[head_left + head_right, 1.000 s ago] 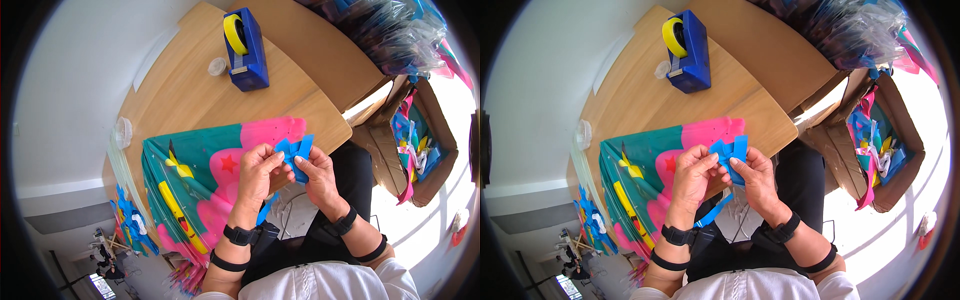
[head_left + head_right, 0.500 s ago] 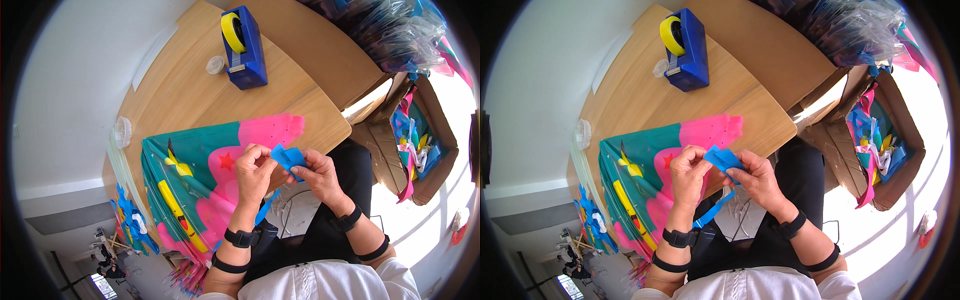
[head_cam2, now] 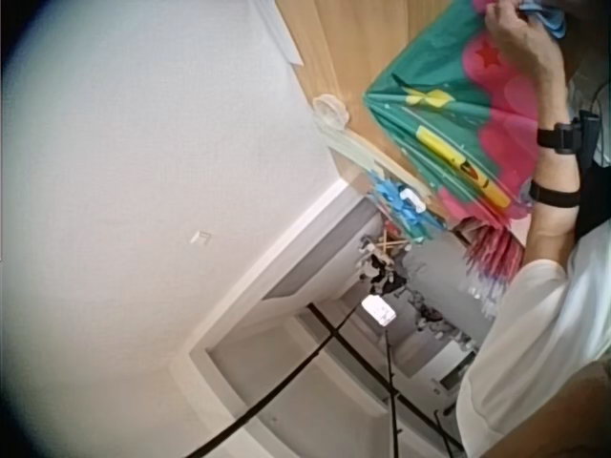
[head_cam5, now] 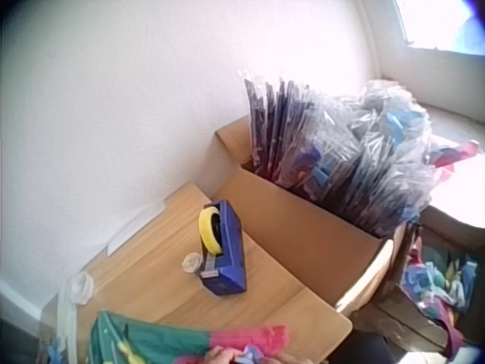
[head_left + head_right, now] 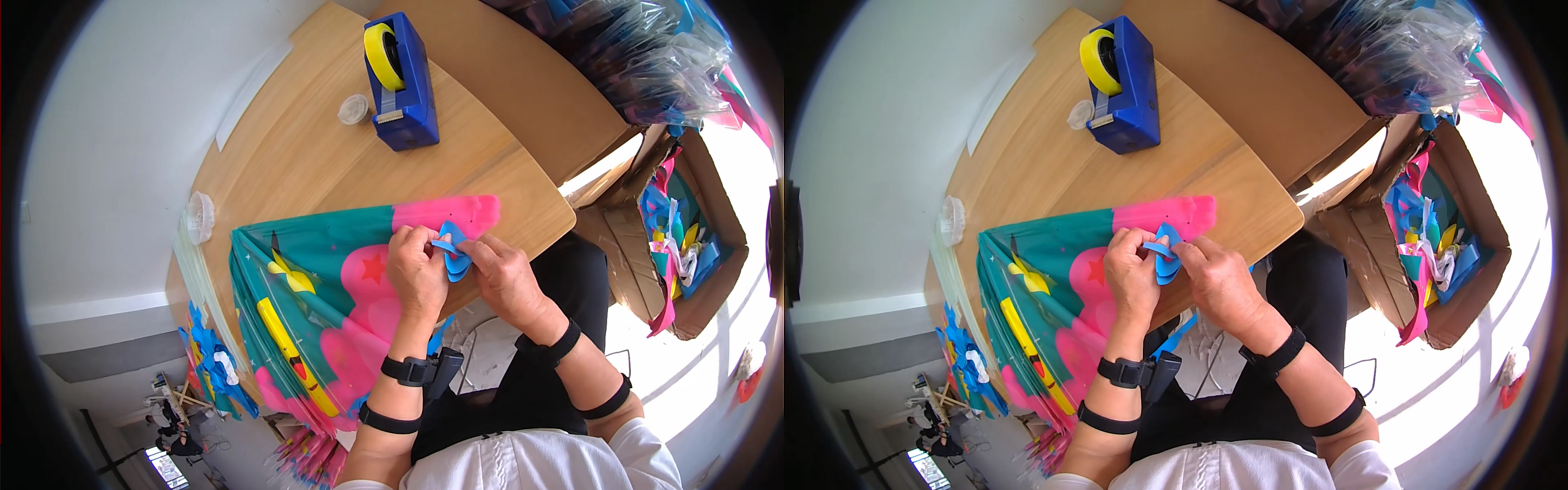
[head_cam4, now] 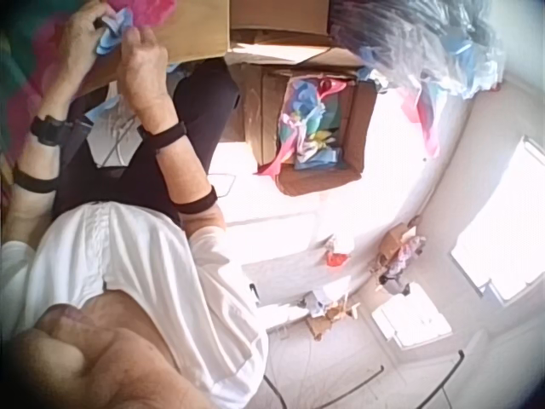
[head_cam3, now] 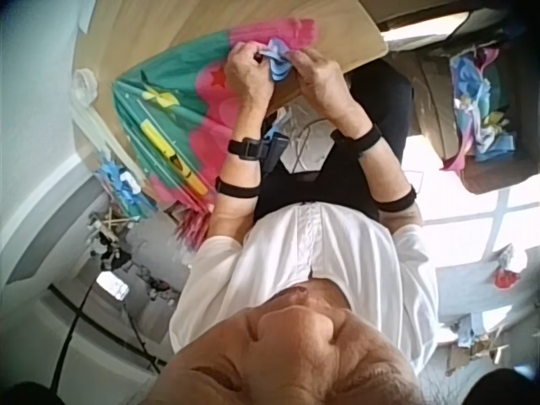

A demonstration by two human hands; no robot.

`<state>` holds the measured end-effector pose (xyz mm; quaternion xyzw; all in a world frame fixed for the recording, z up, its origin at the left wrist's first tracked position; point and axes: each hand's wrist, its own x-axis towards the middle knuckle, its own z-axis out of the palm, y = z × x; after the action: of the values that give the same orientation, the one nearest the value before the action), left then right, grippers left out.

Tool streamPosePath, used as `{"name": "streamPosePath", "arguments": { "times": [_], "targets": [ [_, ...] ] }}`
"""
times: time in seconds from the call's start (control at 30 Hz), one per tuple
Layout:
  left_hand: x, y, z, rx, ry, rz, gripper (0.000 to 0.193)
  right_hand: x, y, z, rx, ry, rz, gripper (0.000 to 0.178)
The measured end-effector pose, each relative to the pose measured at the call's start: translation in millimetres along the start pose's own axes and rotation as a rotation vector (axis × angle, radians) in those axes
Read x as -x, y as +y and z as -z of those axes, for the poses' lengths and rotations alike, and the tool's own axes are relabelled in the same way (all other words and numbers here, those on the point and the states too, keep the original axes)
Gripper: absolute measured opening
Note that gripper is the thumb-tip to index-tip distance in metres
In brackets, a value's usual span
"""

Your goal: The recorder is assembling a colorful kite by taping plastic pieces together.

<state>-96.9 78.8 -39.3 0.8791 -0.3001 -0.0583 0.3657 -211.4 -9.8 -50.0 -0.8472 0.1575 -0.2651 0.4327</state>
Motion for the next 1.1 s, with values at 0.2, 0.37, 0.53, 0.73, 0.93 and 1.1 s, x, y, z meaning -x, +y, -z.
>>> {"name": "streamPosePath", "arguments": {
  "times": [0.2,0.37,0.53,0.73,0.93,1.1],
  "targets": [
    [1.8,-4.3,-2.8,0.121,0.068,-0.039,0.018,-1.4,0.0,-0.6,0.063,-0.016,0.001,0.033],
    [0.3,-8.1,6.6,-0.012,0.061,-0.353,0.043,-1.8,1.6,-3.3,0.055,0.004,0.006,0.033],
    [3.5,-3.1,12.4,-0.262,-0.001,-0.482,0.059,-1.7,0.6,-4.1,0.077,0.017,0.024,0.024],
    [5.6,-6.5,16.2,-0.274,-0.027,-0.563,0.055,-2.0,-0.2,-5.3,0.116,-0.011,-0.006,0.025],
    [8.4,-2.8,18.7,-0.437,-0.131,-0.558,0.039,-2.3,-0.4,-6.8,0.119,0.001,0.000,0.027],
    [9.5,-5.1,17.3,-0.454,-0.138,-0.556,0.040,-3.4,-2.6,-3.8,0.181,-0.034,0.031,0.029]
  ]
}}
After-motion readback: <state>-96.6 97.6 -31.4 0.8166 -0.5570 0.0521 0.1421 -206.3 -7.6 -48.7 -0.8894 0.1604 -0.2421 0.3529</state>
